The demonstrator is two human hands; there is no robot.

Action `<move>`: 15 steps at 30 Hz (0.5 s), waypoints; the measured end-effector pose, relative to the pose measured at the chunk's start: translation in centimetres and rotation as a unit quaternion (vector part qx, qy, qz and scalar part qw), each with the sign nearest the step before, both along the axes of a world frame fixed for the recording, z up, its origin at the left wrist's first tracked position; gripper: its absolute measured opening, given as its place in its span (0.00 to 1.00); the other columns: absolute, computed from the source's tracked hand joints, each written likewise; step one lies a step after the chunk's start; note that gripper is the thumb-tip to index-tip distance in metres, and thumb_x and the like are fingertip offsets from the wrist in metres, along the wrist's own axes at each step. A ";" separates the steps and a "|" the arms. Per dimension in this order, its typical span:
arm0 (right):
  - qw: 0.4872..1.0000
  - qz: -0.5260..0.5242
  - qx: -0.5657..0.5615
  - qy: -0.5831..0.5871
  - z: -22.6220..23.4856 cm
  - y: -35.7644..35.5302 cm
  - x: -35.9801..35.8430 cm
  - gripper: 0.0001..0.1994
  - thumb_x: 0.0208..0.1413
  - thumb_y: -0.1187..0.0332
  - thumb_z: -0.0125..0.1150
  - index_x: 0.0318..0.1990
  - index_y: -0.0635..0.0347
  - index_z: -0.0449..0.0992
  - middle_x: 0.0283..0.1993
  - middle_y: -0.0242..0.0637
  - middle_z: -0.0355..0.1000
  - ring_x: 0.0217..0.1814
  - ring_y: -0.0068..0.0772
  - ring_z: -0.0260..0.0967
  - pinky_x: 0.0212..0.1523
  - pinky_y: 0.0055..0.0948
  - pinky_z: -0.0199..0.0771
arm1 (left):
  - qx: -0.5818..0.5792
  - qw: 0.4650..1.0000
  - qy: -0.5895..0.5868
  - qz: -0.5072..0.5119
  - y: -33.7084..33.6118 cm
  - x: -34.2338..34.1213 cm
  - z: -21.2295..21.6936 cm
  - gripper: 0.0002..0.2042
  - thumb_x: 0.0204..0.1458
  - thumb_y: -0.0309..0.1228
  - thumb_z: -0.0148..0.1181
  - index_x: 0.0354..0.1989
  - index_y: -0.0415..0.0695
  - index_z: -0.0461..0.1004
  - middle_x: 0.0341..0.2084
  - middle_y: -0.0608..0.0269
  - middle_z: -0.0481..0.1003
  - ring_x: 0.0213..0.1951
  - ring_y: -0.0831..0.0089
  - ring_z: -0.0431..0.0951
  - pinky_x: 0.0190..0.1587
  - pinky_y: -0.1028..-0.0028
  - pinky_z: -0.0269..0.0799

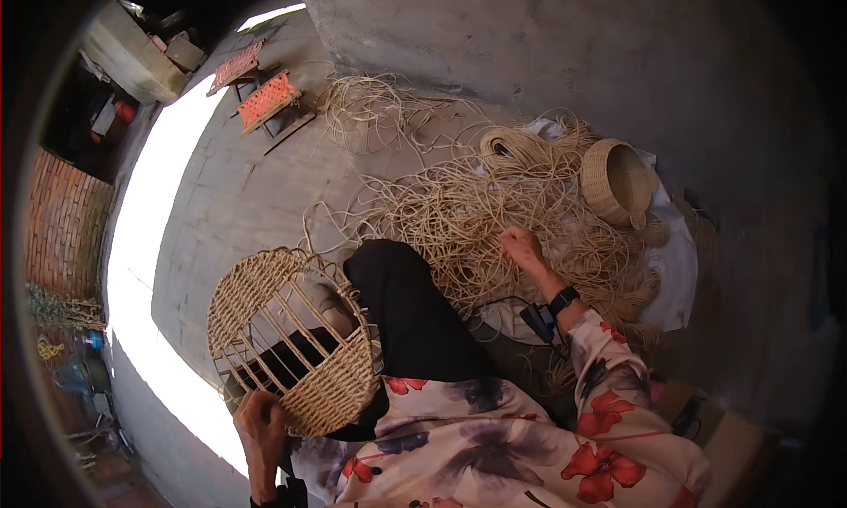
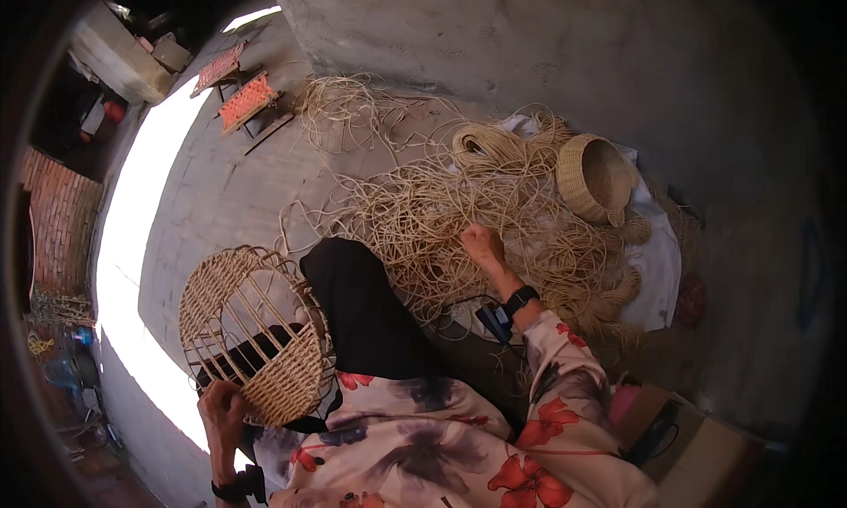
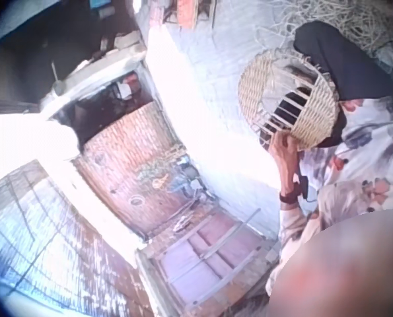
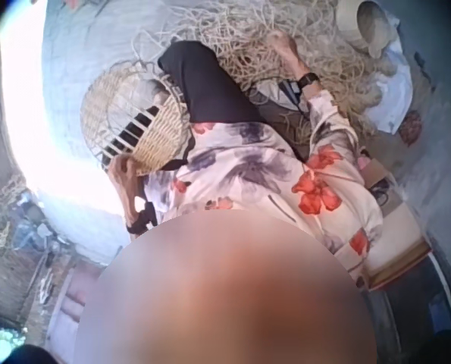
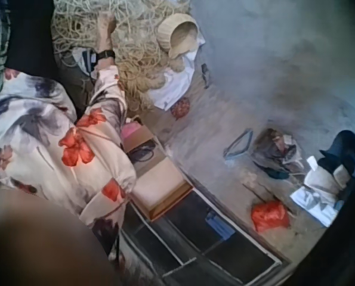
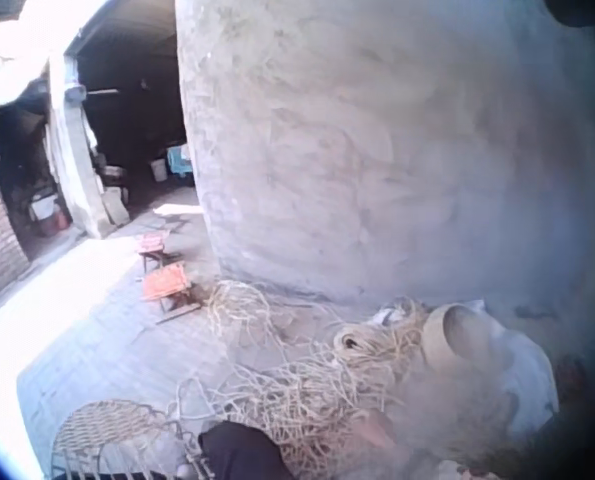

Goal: Weaving the base of a straw or cane basket.

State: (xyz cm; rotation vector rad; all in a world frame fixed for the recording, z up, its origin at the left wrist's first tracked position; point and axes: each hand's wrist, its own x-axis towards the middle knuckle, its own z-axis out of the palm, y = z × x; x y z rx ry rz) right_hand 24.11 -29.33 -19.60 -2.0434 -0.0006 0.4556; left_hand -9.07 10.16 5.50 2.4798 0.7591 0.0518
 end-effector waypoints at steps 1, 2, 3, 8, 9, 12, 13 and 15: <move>0.993 -0.037 -0.055 0.096 -3.4 -2.5 0.3 0.10 0.57 0.64 0.61 0.37 0.63 0.77 0.26 0.36 0.74 0.25 0.27 0.69 0.29 0.33 0.69 | 0.001 1.000 0.005 -0.004 0.0 0.0 -0.1 0.04 0.44 0.21 0.54 0.27 0.33 0.73 0.22 0.55 0.72 0.25 0.65 0.74 0.30 0.68 0.69; 0.996 -0.028 -0.020 0.083 -6.8 -3.7 -0.1 0.10 0.57 0.64 0.61 0.37 0.63 0.77 0.26 0.36 0.74 0.25 0.27 0.69 0.29 0.33 0.69 | 0.020 1.000 -0.005 -0.018 0.0 0.0 -0.2 0.04 0.44 0.21 0.54 0.27 0.33 0.73 0.22 0.54 0.72 0.25 0.64 0.73 0.30 0.67 0.68; 0.983 -0.082 0.021 0.163 -9.8 -4.5 -0.9 0.10 0.56 0.64 0.62 0.36 0.63 0.77 0.28 0.38 0.74 0.28 0.32 0.70 0.31 0.36 0.70 | 0.035 0.999 -0.012 -0.026 0.1 0.0 -0.2 0.03 0.44 0.20 0.55 0.27 0.33 0.73 0.22 0.53 0.71 0.24 0.63 0.72 0.29 0.66 0.67; 0.962 -0.085 -0.260 0.004 -16.6 -4.7 -3.0 0.07 0.57 0.68 0.57 0.35 0.61 0.77 0.43 0.48 0.74 0.46 0.55 0.71 0.45 0.51 0.72 | 0.032 0.999 0.021 -0.008 0.0 0.3 -0.2 0.03 0.44 0.20 0.55 0.27 0.34 0.72 0.22 0.54 0.70 0.25 0.64 0.72 0.29 0.67 0.67; 0.962 -0.080 -0.259 0.019 -16.7 -4.4 -2.6 0.07 0.57 0.68 0.57 0.35 0.61 0.77 0.43 0.48 0.74 0.46 0.55 0.71 0.45 0.51 0.72 | 0.035 0.999 0.035 -0.001 0.0 0.4 -0.2 0.03 0.44 0.20 0.54 0.26 0.34 0.72 0.22 0.54 0.70 0.25 0.64 0.72 0.29 0.67 0.66; 0.962 -0.104 -0.239 -0.077 -16.3 -3.5 -0.8 0.07 0.56 0.69 0.56 0.40 0.59 0.76 0.46 0.49 0.73 0.47 0.56 0.72 0.47 0.51 0.72 | 0.050 0.998 0.038 -0.019 -0.4 0.5 0.0 0.03 0.46 0.21 0.53 0.27 0.35 0.72 0.22 0.56 0.69 0.24 0.67 0.70 0.28 0.68 0.64; 0.975 -0.065 -0.211 -0.030 -16.1 -3.2 0.2 0.07 0.58 0.69 0.54 0.39 0.60 0.75 0.42 0.47 0.73 0.44 0.54 0.71 0.46 0.49 0.72 | 0.060 0.997 0.042 -0.018 -0.5 0.5 0.0 0.03 0.46 0.21 0.53 0.27 0.35 0.72 0.22 0.56 0.69 0.25 0.67 0.70 0.29 0.68 0.64; 0.984 -0.023 -0.178 0.020 -15.9 -1.9 1.7 0.07 0.60 0.69 0.53 0.38 0.61 0.74 0.39 0.44 0.74 0.40 0.52 0.71 0.44 0.47 0.72 | 0.055 0.997 0.051 -0.006 -0.7 0.6 0.0 0.03 0.46 0.21 0.52 0.27 0.35 0.71 0.22 0.56 0.69 0.25 0.66 0.70 0.29 0.67 0.65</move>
